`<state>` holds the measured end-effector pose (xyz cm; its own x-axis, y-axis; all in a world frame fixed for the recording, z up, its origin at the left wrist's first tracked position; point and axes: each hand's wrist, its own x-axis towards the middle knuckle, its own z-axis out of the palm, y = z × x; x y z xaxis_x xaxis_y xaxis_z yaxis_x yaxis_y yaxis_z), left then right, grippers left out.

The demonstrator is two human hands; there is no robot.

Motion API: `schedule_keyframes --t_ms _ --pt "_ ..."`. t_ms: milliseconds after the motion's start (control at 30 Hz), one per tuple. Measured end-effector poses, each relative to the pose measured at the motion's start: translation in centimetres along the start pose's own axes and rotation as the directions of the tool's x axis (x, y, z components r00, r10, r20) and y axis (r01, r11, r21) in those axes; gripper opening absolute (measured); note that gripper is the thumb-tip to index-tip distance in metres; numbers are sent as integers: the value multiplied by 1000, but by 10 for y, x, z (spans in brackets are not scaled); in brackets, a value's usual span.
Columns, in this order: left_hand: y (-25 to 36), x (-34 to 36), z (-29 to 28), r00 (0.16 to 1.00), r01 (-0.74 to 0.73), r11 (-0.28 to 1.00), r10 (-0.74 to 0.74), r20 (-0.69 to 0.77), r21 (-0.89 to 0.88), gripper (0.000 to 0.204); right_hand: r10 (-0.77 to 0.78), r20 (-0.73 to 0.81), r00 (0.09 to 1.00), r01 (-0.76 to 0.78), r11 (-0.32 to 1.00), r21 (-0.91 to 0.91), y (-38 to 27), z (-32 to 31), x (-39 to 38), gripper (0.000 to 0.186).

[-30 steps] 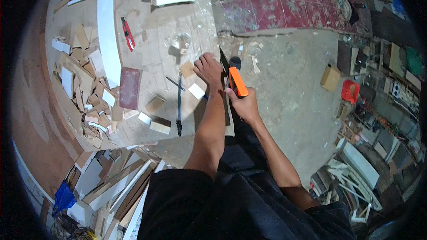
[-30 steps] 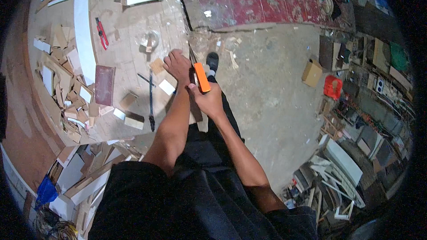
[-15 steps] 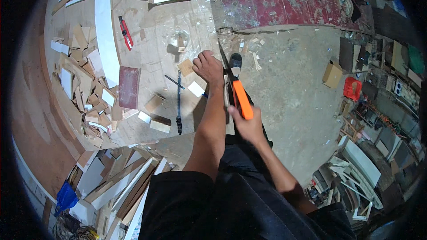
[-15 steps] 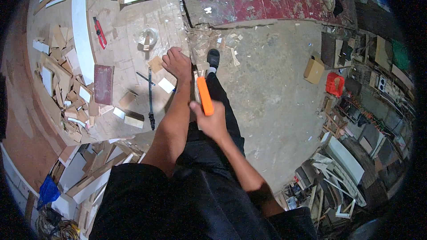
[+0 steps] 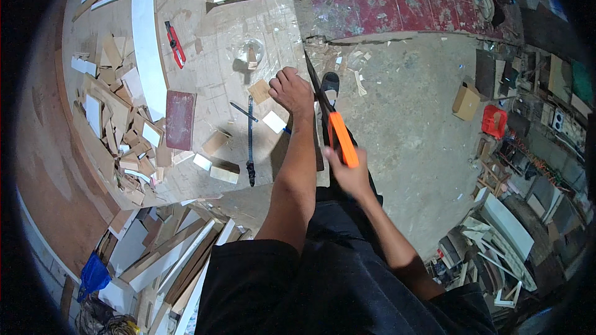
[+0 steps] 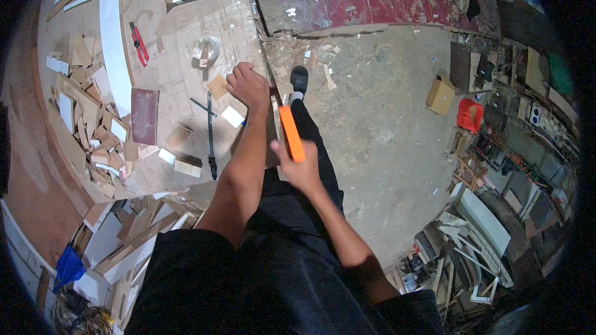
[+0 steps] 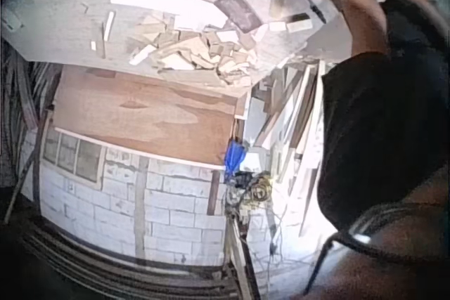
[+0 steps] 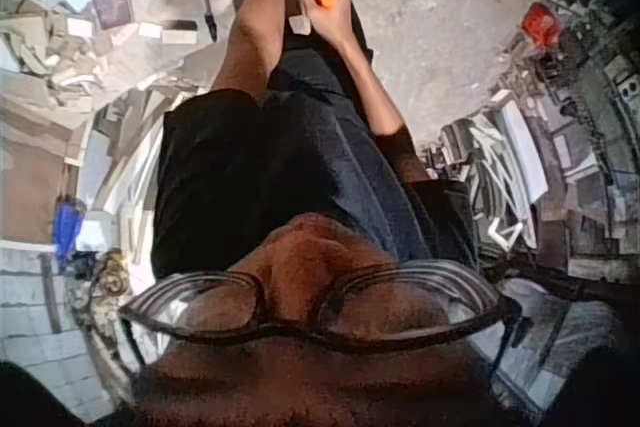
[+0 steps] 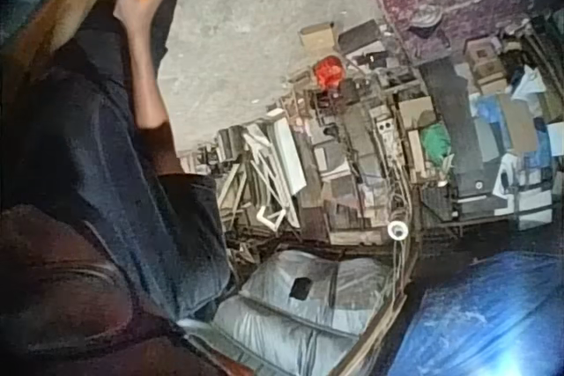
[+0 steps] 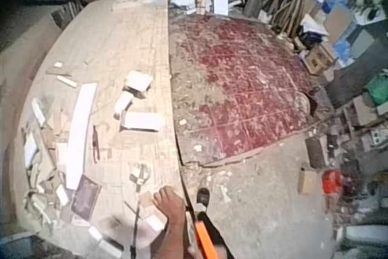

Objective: The person is measuring and sawing a small piece of wood in a workshop environment.

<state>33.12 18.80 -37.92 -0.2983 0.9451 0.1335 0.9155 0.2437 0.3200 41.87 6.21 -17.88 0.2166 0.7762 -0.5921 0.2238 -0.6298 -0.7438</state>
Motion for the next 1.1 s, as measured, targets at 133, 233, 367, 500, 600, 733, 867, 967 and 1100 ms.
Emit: schedule_keyframes --t_ms 133,233,367,500,600,733,867,967,1100 --pt "4 -6 13 1000 -1 1000 1 -5 12 16 -19 -61 998 21 999 42 5 12 37 37" --pt "-7 -6 8 1000 -11 998 12 -20 63 16 -72 0 997 72 994 -83 -13 0 -24 35" --pt "-1 -3 1 1000 -18 1000 18 -8 25 16 -24 0 1000 24 1000 -9 2 0 3 37" --pt "0 -6 9 999 28 999 -30 45 41 17 -55 -43 998 58 996 71 26 18 54 38" --pt "4 -5 0 996 -62 996 56 74 70 18 -114 -4 994 114 993 26 40 6 45 36" --pt "0 7 0 960 -258 951 232 158 172 20 -131 34 991 130 991 41 36 4 47 35" --pt "0 6 -2 955 -278 960 279 97 -22 26 -155 15 988 155 987 39 39 6 48 35" --pt "-5 -1 4 991 -132 987 134 15 -91 27 -171 -3 985 171 985 22 37 13 43 38" --pt "3 -4 3 988 -154 987 153 -18 -46 25 -97 -54 994 103 988 111 35 15 36 38"
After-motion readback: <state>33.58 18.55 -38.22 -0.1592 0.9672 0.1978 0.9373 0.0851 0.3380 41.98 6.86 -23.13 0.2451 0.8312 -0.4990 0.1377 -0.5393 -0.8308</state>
